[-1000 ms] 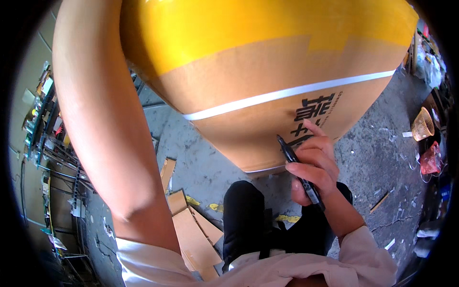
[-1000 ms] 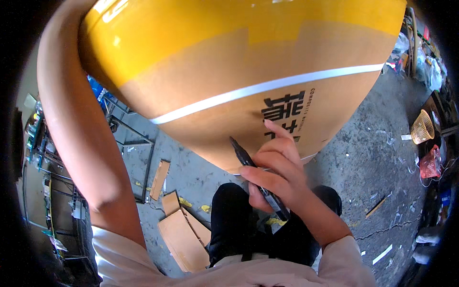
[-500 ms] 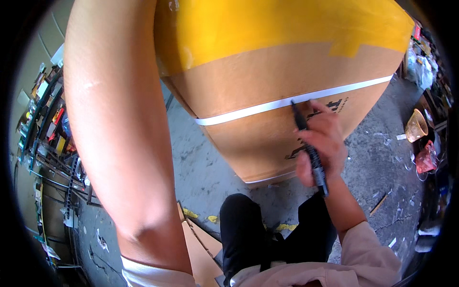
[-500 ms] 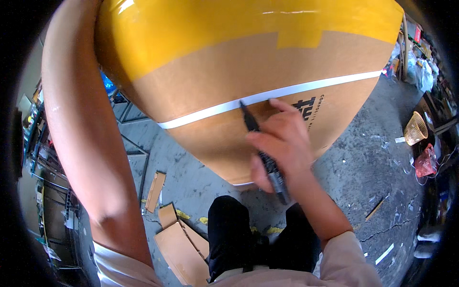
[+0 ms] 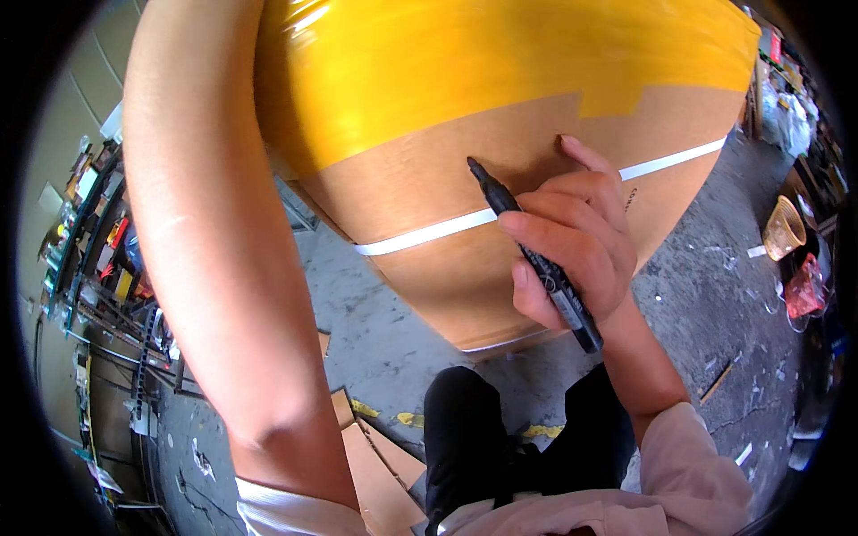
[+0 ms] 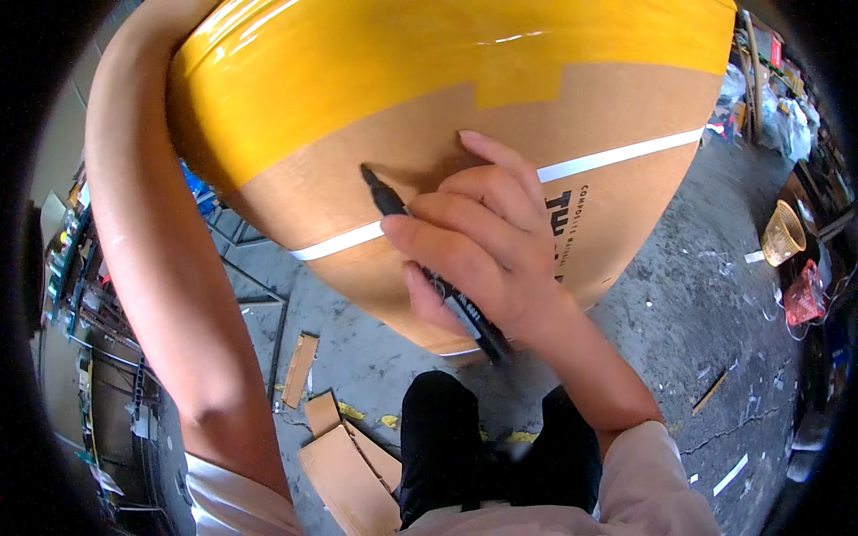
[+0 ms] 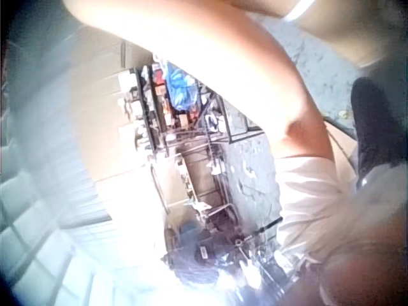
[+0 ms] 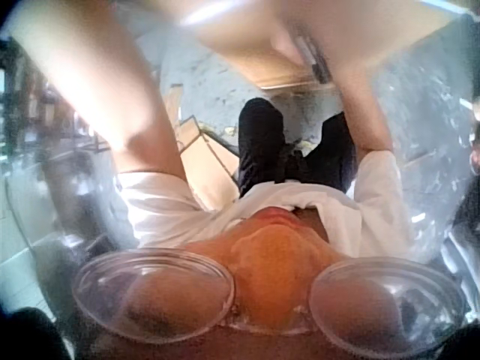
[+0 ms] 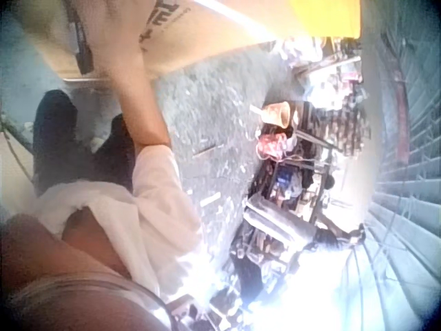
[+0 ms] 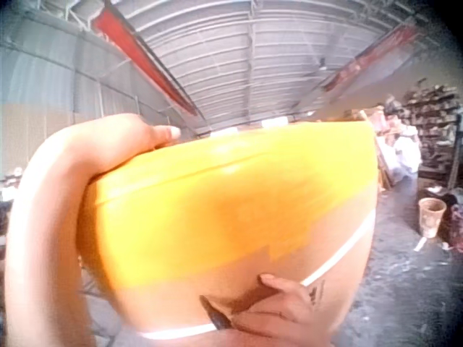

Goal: The person sharpens a thin metal rod using a sanding block and a metal file on a workbench. They then walk to a large yellow cardboard box, write on it with a marker, and place the box on a digital scale.

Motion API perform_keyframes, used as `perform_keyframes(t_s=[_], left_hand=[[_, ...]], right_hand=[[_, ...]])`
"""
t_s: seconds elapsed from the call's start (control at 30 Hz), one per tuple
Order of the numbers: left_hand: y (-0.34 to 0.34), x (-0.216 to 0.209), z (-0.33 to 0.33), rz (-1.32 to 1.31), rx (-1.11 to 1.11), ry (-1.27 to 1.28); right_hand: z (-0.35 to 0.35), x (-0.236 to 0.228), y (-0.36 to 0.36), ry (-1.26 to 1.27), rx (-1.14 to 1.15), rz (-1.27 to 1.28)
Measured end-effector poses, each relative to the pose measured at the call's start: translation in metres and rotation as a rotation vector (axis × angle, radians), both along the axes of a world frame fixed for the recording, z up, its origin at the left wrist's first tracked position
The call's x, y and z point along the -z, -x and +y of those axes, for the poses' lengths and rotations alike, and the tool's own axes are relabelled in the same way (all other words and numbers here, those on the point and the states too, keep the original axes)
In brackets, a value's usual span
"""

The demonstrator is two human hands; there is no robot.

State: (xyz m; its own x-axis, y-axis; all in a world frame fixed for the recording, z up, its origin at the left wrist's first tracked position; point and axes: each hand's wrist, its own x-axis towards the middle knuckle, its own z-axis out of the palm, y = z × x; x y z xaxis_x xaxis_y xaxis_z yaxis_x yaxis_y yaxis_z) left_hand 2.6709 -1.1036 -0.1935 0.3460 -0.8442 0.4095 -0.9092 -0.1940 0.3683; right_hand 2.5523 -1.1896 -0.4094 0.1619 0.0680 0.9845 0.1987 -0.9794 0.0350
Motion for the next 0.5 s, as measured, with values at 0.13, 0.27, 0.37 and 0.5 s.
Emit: perform_keyframes(t_s=[0.13,0.27,0.37,0.5], left_hand=[[-0.001,-0.004,-0.001,-0.175,-0.038,-0.038],[0.002,-0.004,0.000,-0.148,-0.043,-0.036],[0.008,-0.001,0.002,-0.135,-0.077,-0.014],[0.030,0.001,-0.006,-0.119,-0.274,0.004]], right_hand=[[-0.005,0.004,-0.008,0.030,-0.002,-0.060],[-0.008,0.004,-0.006,0.072,0.003,-0.026],[-0.011,0.006,-0.006,0.099,0.050,-0.055],[-0.009,0.005,0.007,-0.030,0.001,0.003]])
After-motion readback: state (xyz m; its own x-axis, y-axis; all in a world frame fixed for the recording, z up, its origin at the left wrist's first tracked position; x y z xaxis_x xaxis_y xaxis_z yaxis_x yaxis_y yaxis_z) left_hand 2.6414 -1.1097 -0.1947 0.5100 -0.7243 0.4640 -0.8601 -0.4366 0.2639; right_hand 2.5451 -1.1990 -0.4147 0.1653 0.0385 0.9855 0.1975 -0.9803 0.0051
